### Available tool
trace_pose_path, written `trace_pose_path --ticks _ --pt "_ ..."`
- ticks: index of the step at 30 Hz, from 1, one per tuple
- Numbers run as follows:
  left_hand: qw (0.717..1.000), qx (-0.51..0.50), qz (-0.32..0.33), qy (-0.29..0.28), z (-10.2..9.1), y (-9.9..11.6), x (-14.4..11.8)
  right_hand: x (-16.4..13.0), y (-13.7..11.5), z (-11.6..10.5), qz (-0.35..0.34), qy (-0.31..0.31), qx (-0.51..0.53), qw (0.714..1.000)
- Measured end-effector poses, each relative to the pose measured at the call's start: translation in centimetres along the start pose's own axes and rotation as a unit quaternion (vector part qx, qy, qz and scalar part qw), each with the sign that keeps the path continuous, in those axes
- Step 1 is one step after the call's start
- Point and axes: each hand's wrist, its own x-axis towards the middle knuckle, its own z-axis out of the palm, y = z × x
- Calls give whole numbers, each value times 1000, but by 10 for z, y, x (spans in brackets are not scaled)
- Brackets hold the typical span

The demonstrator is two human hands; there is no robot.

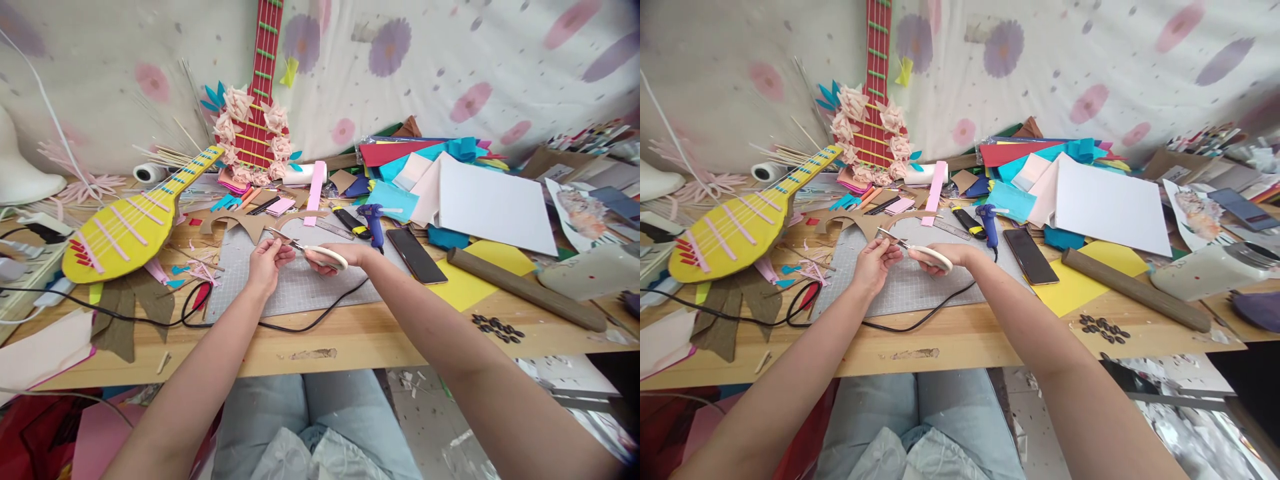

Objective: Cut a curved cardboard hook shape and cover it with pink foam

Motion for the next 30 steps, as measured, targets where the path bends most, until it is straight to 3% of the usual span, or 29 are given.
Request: trace_pose_path --ticks 13,24,30 --pt "1000 -11 -18 9 1 -1 0 4 4 5 32 41 59 997" --pt "999 -29 -34 7 2 0 -2 8 12 6 24 42 88 995" --pt "997 56 -43 -40 -6 6 0 -5 3 4 48 1 64 997"
